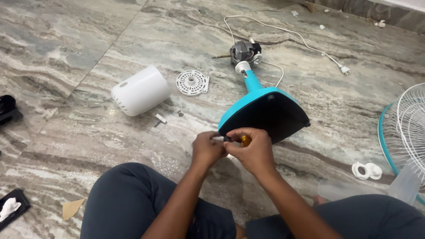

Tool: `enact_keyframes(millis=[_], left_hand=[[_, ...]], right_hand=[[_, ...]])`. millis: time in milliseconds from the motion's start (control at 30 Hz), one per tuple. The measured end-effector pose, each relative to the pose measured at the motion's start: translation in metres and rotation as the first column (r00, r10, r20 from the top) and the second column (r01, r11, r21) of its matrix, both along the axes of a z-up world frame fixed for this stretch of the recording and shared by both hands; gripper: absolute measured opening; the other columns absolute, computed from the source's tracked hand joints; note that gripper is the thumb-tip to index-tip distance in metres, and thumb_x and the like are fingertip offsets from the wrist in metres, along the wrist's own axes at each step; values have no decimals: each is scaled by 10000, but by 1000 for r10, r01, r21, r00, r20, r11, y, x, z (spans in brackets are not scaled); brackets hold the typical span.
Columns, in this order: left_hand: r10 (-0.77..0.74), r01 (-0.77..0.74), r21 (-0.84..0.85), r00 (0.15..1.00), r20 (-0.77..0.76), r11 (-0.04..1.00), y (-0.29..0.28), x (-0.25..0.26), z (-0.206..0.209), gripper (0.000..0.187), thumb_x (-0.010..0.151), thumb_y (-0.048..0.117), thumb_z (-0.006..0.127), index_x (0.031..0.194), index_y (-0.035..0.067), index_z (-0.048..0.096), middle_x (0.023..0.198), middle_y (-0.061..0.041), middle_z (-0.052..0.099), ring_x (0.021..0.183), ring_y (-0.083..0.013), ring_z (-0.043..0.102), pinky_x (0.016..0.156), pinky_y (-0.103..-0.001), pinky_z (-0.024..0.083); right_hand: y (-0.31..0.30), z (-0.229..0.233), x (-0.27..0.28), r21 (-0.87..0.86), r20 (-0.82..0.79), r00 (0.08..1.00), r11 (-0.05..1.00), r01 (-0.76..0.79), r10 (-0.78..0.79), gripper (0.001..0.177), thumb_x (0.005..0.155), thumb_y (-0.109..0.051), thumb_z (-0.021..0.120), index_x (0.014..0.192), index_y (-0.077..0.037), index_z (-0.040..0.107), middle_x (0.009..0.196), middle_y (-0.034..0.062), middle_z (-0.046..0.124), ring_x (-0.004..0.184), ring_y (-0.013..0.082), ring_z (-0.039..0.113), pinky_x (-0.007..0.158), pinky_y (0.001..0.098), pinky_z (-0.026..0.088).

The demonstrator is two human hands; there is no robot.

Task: The person sits on the floor and uses a screwdriver to attach rubber feet to the base of a disassembled electric fan. They pick up screws and feet, align them, and tighten them into place on the fan base.

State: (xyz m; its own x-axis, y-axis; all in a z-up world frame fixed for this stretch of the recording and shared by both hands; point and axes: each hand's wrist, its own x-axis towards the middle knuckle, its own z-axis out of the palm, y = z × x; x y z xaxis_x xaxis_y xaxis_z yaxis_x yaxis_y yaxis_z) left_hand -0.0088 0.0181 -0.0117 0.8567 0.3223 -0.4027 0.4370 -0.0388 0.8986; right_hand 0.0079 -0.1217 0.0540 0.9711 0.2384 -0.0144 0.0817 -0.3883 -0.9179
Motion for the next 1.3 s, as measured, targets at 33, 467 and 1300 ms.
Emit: enact_keyframes(millis=[33, 467, 1300], left_hand=[[-30, 24, -155, 999, -35, 988, 6, -3, 1, 286, 814, 128, 761, 1073, 10, 738, 874, -151, 788, 736, -203, 770, 667, -336, 638], [-322, 280, -431, 946, -28, 858, 63, -34, 52, 361, 991, 251, 633, 1120, -70, 733, 931, -159, 777, 824, -200, 769, 752, -297, 661], [-468, 492, 342, 870, -157, 801, 154, -6, 35, 234, 851, 215, 774, 1041, 79, 796, 891, -68, 804, 674, -161, 747, 621, -336, 579]], right_hand=[[-1, 2, 0, -32, 23, 1000, 999, -2, 3, 244, 706, -107, 849, 928, -13, 807, 797, 45, 775, 702, 77, 688, 639, 233, 553], [25, 9, -20, -139, 234, 965, 986, -88, 119, 225, 705, -140, 839, 911, -56, 807, 840, 80, 795, 750, 153, 768, 675, 283, 582], [48, -29, -31, -3, 50, 981, 982, -190, 190, 160, 803, -176, 803, 921, -68, 810, 810, 41, 796, 713, 76, 712, 656, 241, 546]])
